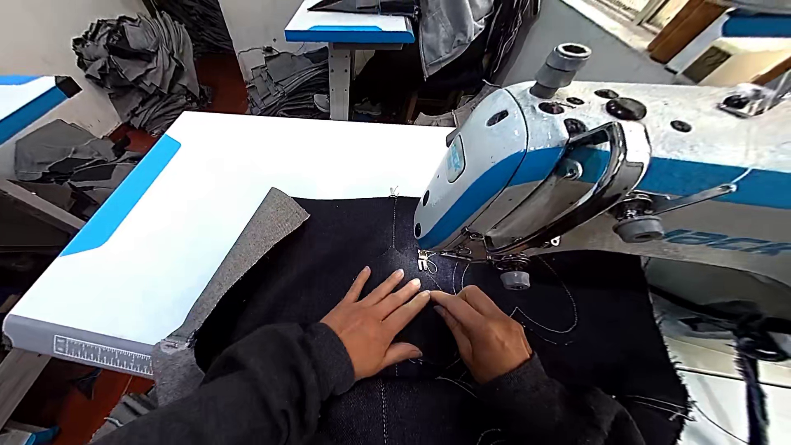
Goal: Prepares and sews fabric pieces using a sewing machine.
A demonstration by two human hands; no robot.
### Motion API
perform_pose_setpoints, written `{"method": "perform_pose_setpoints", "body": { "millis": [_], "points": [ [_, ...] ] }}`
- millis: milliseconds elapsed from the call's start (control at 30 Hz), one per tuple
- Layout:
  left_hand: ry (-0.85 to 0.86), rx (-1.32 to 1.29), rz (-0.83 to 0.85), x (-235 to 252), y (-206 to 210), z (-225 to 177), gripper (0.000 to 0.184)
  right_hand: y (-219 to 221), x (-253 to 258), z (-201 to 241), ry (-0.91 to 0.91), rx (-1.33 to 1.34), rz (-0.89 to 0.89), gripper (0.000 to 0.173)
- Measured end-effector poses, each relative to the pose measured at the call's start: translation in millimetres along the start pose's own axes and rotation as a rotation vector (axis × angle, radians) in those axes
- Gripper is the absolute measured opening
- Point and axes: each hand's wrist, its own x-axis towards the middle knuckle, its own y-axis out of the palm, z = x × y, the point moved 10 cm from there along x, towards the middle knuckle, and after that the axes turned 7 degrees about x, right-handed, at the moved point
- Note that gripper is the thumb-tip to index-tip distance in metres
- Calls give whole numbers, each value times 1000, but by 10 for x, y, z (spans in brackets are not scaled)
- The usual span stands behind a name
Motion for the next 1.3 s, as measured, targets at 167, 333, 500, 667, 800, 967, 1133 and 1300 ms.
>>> {"method": "perform_pose_setpoints", "body": {
  "millis": [167, 333, 500, 667, 800, 967, 1133, 1300],
  "points": [
    [-17, 69, 29, -16, 86, 43, 67, -75, -42, -81, 33, -3, 22, 32],
    [-33, 15, 14, -21, 70, 91, 63, -99, -40, -254, 94, 50, -2, 37],
    [-64, 33, -67, -15, 13, 148, 56, -53, 12, -285, 182, 16, 29, 40],
    [-150, 1, -140, -22, -60, 262, 53, -27, 96, -276, 192, -65, 30, 38],
    [-447, -37, -244, -68, -268, 673, 51, -11, 86, -304, 219, -70, 58, 36],
    [-720, -187, 14, -19, -299, 997, 47, -17, 78, -278, 219, -73, 49, 36],
    [-749, -246, 66, 41, -281, 1098, 34, -25, 71, -264, 219, -74, 32, 36],
    [-763, -255, 63, 58, -273, 1134, 37, -37, 81, -235, 210, -77, 16, 33]
  ]
}}
